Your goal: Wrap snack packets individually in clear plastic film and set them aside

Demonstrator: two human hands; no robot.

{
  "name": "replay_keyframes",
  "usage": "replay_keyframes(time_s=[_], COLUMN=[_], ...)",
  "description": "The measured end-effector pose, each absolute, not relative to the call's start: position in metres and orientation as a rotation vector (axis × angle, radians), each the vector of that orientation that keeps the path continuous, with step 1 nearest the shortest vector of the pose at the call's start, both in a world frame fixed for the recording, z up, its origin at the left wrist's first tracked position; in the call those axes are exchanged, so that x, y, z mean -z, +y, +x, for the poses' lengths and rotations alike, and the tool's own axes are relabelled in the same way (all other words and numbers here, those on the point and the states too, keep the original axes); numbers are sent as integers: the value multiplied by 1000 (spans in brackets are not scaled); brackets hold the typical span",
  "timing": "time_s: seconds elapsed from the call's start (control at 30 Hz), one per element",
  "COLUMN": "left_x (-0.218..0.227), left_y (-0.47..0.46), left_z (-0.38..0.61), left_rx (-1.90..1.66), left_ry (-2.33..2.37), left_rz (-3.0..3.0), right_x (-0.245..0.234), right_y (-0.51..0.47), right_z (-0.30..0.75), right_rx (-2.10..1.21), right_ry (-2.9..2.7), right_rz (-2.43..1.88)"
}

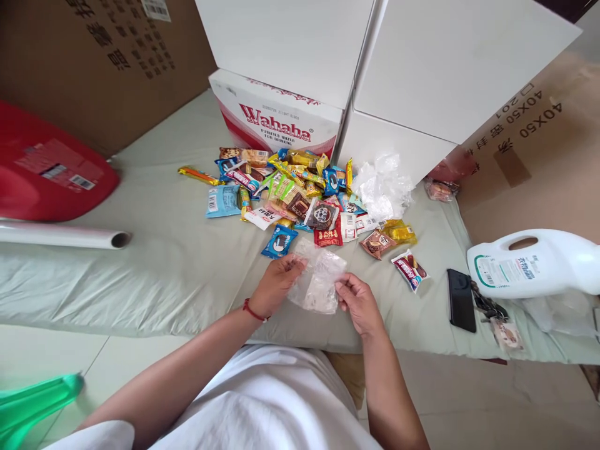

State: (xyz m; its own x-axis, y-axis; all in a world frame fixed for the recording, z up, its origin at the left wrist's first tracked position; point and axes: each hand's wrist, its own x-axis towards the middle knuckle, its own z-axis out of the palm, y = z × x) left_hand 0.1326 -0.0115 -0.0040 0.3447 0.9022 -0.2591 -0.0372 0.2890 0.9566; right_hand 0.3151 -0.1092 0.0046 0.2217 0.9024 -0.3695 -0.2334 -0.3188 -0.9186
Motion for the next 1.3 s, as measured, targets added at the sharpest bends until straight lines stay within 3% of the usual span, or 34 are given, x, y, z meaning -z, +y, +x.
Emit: replay_keyframes(time_s=[0.17, 0.5, 0.83, 1.3], left_x=[2, -10, 0, 0], left_y=[-24, -20, -26, -18], left_z=[135, 113, 105, 78], left_rx=[-826, -653, -615, -647], left_ry=[901, 618, 571, 564], left_rz=[1124, 386, 357, 241], right_x=[-1, 10, 4, 8], right_y=[-101, -91, -79, -76], right_z=[312, 301, 291, 293], right_rx=[-1200, -1260, -1039, -1260], right_ry=[-677, -491, -478, -468], right_rz=[-1327, -1307, -1358, -1363])
